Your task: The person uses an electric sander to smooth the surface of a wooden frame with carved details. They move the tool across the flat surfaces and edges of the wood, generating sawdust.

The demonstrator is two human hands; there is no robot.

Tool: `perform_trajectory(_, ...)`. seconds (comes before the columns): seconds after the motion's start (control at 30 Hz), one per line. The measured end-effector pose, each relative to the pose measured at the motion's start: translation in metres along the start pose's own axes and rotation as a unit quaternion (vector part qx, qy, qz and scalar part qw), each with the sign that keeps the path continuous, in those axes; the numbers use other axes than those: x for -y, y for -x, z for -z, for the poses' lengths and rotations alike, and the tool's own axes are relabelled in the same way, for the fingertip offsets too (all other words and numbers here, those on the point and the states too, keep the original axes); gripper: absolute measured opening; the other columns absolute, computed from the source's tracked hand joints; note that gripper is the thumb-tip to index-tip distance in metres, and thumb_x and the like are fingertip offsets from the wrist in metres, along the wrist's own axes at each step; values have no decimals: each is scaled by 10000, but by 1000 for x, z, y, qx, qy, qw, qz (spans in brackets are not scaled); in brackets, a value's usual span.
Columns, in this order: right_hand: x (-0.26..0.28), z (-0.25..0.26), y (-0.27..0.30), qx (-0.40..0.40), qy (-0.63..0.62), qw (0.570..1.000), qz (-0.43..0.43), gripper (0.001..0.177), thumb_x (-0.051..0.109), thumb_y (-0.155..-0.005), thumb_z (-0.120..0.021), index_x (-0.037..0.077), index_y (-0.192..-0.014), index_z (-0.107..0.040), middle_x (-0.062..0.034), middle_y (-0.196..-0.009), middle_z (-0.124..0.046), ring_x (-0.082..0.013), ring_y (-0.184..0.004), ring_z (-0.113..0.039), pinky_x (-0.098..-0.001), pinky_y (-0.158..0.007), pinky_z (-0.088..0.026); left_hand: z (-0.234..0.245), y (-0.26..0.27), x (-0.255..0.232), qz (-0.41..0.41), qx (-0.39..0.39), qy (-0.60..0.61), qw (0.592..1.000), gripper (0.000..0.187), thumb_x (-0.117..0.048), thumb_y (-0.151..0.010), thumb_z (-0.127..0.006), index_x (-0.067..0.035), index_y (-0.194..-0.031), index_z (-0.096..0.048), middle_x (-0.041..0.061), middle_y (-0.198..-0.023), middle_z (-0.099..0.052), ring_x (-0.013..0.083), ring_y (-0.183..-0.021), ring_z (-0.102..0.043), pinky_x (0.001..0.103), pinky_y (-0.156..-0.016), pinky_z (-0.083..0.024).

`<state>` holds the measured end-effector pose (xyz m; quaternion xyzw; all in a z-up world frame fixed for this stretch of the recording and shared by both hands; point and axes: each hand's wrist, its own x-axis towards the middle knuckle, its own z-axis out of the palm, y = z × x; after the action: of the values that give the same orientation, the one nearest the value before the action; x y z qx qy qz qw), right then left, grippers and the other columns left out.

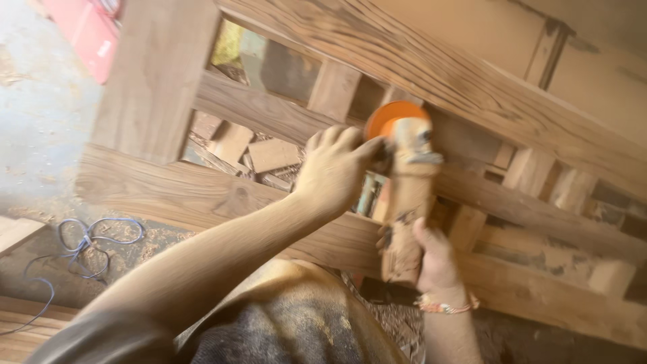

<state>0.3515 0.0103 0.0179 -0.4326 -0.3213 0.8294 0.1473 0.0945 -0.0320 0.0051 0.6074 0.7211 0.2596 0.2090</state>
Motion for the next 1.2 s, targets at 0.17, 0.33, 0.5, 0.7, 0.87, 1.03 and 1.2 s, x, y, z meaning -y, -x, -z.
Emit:
perform_trajectory(0.17,38,-17,-42,-131,37,990,41,456,345,-996,-571,4,-1296,-538,-115,-1125,-691,-231,-992,-711,-391,-875,-634,-4,-79,3,-17,-77,5,997,552,-280,-778,-743,-186,-1306,-614,111,-1258,-573,309,-1249,-462,570,-1068,-304)
perform_trajectory(0.33,46,-57,-78,-80,46,994,63,486,475,-1081,-428,34,-1255,-537,-151,-1037,-684,-283,-878,-713,-432,-731,-636,33,-120,27,44,33,-67,996,464,-323,-899,-692,-220,-1343,-604,77,-1263,-568,248,-1243,-462,560,-1113,-273)
perform_trajectory(0.5,40,-102,-123,17,30,999,39,521,490,-1089,-419,18,-1264,-550,-167,-1007,-680,-279,-859,-709,-421,-677,-634,63,-107,81,96,-48,-67,992,296,-315,-941,-658,-278,-1233,-693,55,-1285,-593,259,-1276,-456,553,-1104,-268)
perform_trajectory(0.7,29,-182,-175,118,62,990,35,531,475,-1048,-493,2,-1284,-541,-169,-1090,-681,-277,-940,-702,-401,-726,-621,106,-76,167,146,-143,-103,973,410,-117,-850,-668,-322,-1198,-739,2,-1255,-637,259,-1257,-480,581,-1057,-271)
perform_trajectory(0.87,16,-240,-215,147,37,988,13,517,429,-1045,-562,-24,-1291,-524,-147,-1062,-636,-253,-882,-673,-407,-760,-630,141,-58,227,158,-189,-113,962,264,-287,-1023,-640,-281,-1270,-730,43,-1200,-668,282,-1197,-512,550,-1031,-314)
perform_trajectory(1.03,2,-270,-247,193,55,980,17,529,438,-1009,-584,1,-1289,-480,-120,-1085,-595,-210,-834,-658,-375,-701,-626,169,-45,265,169,-169,-110,965,209,-358,-1044,-639,-249,-1163,-773,50,-1168,-677,297,-1151,-525,534,-967,-365)
perform_trajectory(1.2,-6,-270,-246,150,99,983,22,584,501,-1009,-558,-18,-1270,-491,-130,-1047,-593,-202,-847,-660,-357,-687,-635,163,-28,278,117,-207,-103,966,196,-300,-1067,-672,-194,-1182,-789,65,-1127,-700,301,-1087,-549,480,-918,-435)
